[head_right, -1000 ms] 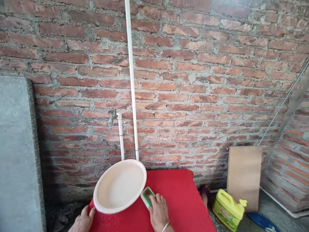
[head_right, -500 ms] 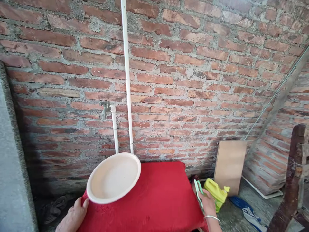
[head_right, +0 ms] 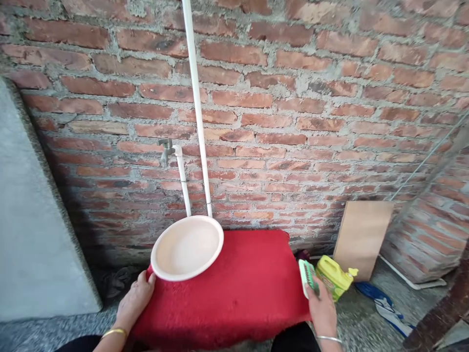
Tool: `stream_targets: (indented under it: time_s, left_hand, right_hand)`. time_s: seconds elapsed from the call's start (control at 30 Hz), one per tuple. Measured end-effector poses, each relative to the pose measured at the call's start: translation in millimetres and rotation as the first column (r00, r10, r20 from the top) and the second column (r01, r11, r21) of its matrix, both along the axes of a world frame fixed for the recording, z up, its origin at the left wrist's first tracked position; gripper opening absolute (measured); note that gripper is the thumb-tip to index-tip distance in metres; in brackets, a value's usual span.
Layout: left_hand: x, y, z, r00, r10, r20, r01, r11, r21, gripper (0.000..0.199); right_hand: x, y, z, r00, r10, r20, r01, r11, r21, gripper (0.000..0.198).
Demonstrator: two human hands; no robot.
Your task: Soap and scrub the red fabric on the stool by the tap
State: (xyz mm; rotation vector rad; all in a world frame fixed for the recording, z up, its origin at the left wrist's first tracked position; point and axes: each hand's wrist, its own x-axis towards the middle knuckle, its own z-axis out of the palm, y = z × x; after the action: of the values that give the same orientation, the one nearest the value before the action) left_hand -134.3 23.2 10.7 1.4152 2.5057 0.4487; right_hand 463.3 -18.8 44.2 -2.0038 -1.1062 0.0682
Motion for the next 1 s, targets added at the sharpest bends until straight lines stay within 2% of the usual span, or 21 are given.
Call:
stream_targets:
  time_s: [0.07,0.1,0.13,0.2,0.27,0.33,0.37,0.43,0.5,0.57,0.67,0.73,0.8,0.87,0.93,1.0]
  left_hand:
    - [2.3,-1.3,2.9,1.0,0.008,-0.015,-0.008,1.0,-0.012,0.052]
    - [3.1,-1.9,3.5,1.0,0.011,-0.022,-0.011,1.0,-0.014,0.051]
    - [3.8,-2.6,4.0,1.0,0.014,-0.028,-0.014,1.0,-0.013,0.05]
    - [5.2,-4.0,5.2,0.999,0.016,-0.041,-0.017,1.0,-0.005,0.049]
    - [6.7,-5.2,7.4,0.998,0.017,-0.055,-0.017,1.0,0.002,0.049]
    - [8.3,-5.9,9.9,0.998,0.016,-0.064,-0.016,1.0,0.005,0.05]
    - [9.0,-6.0,10.9,0.998,0.018,-0.066,-0.018,1.0,0.003,0.05]
    - [10.2,-5.7,12.2,0.998,0.024,-0.063,-0.024,1.0,-0.003,0.051]
    - [11.2,-5.0,12.3,0.998,0.033,-0.052,-0.034,0.999,-0.01,0.052]
    - [12.0,-4.3,12.0,0.998,0.04,-0.037,-0.041,0.999,-0.013,0.053]
    - [12.5,-4.0,12.2,0.999,0.039,-0.023,-0.039,0.999,-0.007,0.054]
    - [12.4,-4.4,13.2,0.999,0.035,-0.019,-0.035,0.999,-0.003,0.054]
    - [12.1,-5.3,14.6,0.999,0.034,-0.018,-0.034,0.999,-0.003,0.053]
    - [11.9,-6.5,16.1,0.999,0.027,-0.024,-0.027,1.0,-0.001,0.052]
    - [11.9,-7.8,17.5,0.999,0.016,-0.039,-0.016,1.0,0.005,0.051]
    - [11.8,-8.8,18.4,0.998,0.003,-0.059,-0.003,1.0,0.011,0.05]
  right_hand:
    - [-49.3,-9.6,-3.4,0.983,0.181,0.022,-0.182,0.983,0.028,0.058]
    - [-79.1,-15.9,-6.2,0.952,0.301,0.061,-0.303,0.953,0.024,0.054]
    - [-110.6,-22.7,-9.8,0.897,0.427,0.113,-0.43,0.903,0.008,0.047]
    - [-171.3,-35.4,-19.4,0.74,0.626,0.246,-0.636,0.77,-0.048,0.037]
    - [-218.2,-43.4,-30.8,0.581,0.715,0.389,-0.739,0.663,-0.117,0.038]
    - [-240.9,-44.7,-40.8,0.483,0.731,0.482,-0.765,0.62,-0.174,0.041]
    - [-241.5,-43.2,-44.2,0.472,0.72,0.509,-0.756,0.628,-0.187,0.042]
    - [-221.4,-37.6,-46.6,0.525,0.664,0.533,-0.697,0.695,-0.18,0.04]
    - [-177.8,-31.7,-42.7,0.635,0.561,0.532,-0.582,0.8,-0.149,0.037]
    - [-121.1,-28.8,-33.8,0.725,0.435,0.535,-0.436,0.89,-0.133,0.043]
    - [-43.5,-33.1,-16.2,0.777,0.246,0.58,-0.234,0.967,-0.096,0.056]
    - [-17.9,-39.8,-6.6,0.789,0.165,0.591,-0.155,0.986,-0.068,0.06]
    - [-23.2,-46.5,-3.5,0.801,0.168,0.574,-0.173,0.984,-0.046,0.059]
    - [-56.7,-51.3,-9.2,0.802,0.263,0.537,-0.288,0.957,-0.04,0.053]
    - [-106.4,-53.6,-22.4,0.762,0.405,0.505,-0.441,0.896,-0.054,0.042]
    - [-155.7,-53.7,-37.5,0.648,0.56,0.516,-0.605,0.79,-0.099,0.035]
